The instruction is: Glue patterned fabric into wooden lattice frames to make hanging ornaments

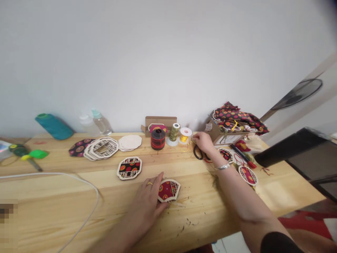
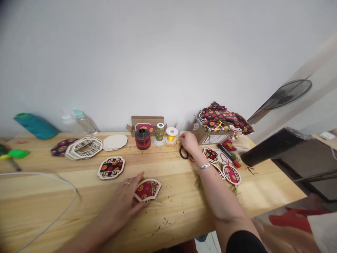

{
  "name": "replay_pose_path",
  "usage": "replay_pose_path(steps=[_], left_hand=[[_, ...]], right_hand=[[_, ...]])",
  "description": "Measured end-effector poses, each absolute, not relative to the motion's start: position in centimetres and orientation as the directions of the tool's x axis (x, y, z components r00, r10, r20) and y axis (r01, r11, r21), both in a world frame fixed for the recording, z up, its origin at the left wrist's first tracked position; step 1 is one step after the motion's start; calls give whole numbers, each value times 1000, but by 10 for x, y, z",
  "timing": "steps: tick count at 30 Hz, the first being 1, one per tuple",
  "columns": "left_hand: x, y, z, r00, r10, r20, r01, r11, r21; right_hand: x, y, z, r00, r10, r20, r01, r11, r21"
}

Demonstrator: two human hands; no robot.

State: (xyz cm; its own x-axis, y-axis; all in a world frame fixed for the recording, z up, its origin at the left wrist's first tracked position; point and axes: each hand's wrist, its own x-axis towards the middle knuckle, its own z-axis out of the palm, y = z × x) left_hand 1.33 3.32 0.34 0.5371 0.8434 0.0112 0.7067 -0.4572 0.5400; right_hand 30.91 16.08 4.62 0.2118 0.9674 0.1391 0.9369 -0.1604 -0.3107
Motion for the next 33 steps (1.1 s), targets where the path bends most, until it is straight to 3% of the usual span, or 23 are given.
replay_pose_path(steps=[5,10,14,19,24,33], left_hand=[[15,33,11,537,841,-64,724,-420,548],[15,33,10,530,845,-76,732,-410,543],[14,33,12,535,843,-54,719,-421,553],[14,32,11,540,841,-34,712,-436,550],[13,32,9,533,845,-38,719,-429,547],[16,33,15,521,847,-105,738,-385,554]], right_hand=[[301,153,41,156,983,92,957,-128,-261],[300,155,38,195,977,87,941,-162,-298],[304,150,54,290,949,125,888,-219,-404],[312,151,88,437,874,215,749,-221,-625],[301,161,134,528,800,284,570,-85,-817],[270,169,207,520,795,312,284,183,-941]])
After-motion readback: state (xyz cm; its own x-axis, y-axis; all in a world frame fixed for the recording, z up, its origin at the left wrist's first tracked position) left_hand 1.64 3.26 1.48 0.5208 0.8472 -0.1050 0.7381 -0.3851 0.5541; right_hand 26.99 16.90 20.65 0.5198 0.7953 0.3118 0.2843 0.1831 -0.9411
